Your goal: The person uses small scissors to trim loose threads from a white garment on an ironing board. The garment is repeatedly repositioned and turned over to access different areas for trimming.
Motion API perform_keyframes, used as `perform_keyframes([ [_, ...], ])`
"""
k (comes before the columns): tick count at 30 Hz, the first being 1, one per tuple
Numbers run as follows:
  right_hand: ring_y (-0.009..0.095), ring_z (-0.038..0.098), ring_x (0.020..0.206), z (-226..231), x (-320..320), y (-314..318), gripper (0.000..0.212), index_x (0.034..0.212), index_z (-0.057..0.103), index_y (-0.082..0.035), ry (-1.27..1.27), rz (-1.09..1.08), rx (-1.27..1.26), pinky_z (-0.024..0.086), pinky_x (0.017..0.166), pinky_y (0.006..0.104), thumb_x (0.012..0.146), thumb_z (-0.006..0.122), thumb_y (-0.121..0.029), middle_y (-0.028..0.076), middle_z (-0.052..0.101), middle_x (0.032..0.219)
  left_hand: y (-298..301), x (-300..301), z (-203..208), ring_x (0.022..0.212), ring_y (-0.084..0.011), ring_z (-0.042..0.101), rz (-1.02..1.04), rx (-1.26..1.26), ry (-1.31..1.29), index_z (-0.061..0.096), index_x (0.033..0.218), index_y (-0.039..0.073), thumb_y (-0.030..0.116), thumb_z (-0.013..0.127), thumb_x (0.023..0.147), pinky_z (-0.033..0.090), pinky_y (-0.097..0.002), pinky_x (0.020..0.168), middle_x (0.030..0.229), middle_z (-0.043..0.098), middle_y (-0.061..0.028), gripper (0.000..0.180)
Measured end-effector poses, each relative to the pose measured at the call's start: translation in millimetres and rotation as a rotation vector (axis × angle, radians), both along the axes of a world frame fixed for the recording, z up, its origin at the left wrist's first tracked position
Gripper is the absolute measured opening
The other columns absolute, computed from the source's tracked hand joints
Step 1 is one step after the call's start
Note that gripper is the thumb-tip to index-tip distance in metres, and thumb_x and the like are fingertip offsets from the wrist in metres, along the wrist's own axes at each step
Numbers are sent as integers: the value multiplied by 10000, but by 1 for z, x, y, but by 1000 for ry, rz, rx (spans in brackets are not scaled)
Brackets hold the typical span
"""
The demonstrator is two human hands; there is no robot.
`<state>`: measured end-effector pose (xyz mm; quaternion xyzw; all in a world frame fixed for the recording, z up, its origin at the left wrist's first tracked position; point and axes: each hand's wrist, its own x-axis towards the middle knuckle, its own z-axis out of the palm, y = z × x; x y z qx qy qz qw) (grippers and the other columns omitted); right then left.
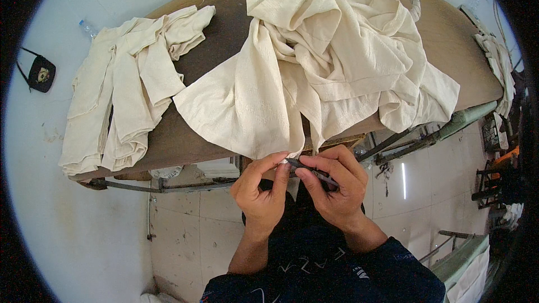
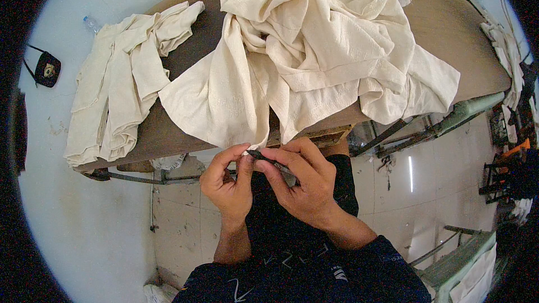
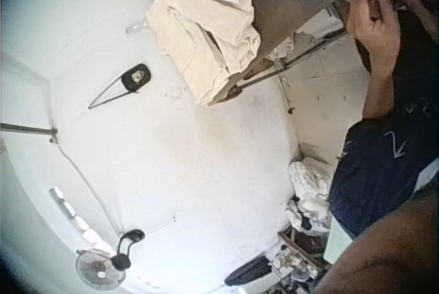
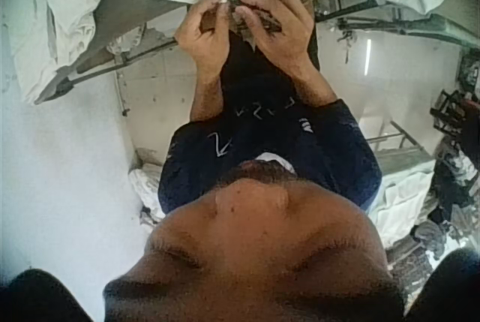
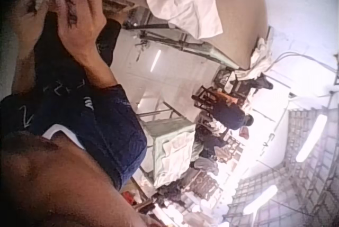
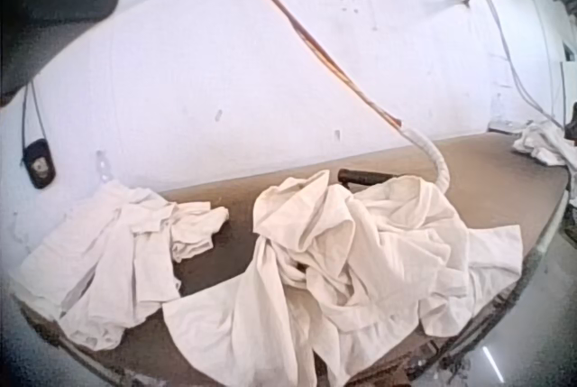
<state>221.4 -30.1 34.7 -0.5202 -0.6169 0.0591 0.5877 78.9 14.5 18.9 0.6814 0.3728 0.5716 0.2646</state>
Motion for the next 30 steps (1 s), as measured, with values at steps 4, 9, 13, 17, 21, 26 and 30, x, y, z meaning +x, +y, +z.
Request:
perform_keyframes([
  [4,216,659,738,-2,3,-3,281,1048,749,-14,38,-7,-17,519,627,297,792,856,-61,108,662,909,-2,-1,-1,870,-182,735,-10,-51,-43,737,1050,-30,-46,756,865,553,-287,762,965,767,-134,186],
  [9,221,662,754,3,0,-2,307,1078,744,-12,71,19,-26,521,638,299,795,855,-60,117,663,911,0,-1,-7,874,-186,734,-14,-79,-57,734,1049,-32,-43,753,870,554,-287,765,967,765,-135,180],
  [13,216,658,751,2,0,1,310,1081,745,-15,43,30,-6,519,636,298,795,855,-59,121,664,910,0,-1,-2,870,-190,734,1,-32,-29,732,1040,-34,-40,752,873,555,-289,767,962,765,-135,169],
  [17,211,650,740,-2,1,-3,284,1061,750,-20,38,23,-46,509,622,297,798,851,-55,116,663,899,0,1,-2,865,-186,734,7,-25,-4,730,1037,-36,-28,762,871,555,-288,765,952,763,-134,169],
  [21,198,638,743,-3,3,-4,246,1040,748,-10,63,-48,-3,495,623,290,817,837,-63,109,657,890,-1,1,-4,846,-172,733,-3,-38,-62,729,1036,-36,-16,774,870,551,-280,754,934,759,-133,173],
  [26,169,627,776,-2,5,0,278,1068,727,4,70,-51,20,483,653,270,843,829,-123,122,651,920,-1,2,-4,829,-162,728,-10,-114,-142,728,1036,-31,-26,765,874,542,-274,741,928,753,-128,166],
  [30,220,631,764,7,1,1,337,1069,725,-11,112,22,-22,495,627,312,775,866,-96,120,634,899,1,2,-6,821,-167,719,18,-35,-49,727,1033,-25,-26,760,878,539,-280,737,930,751,-127,159],
])
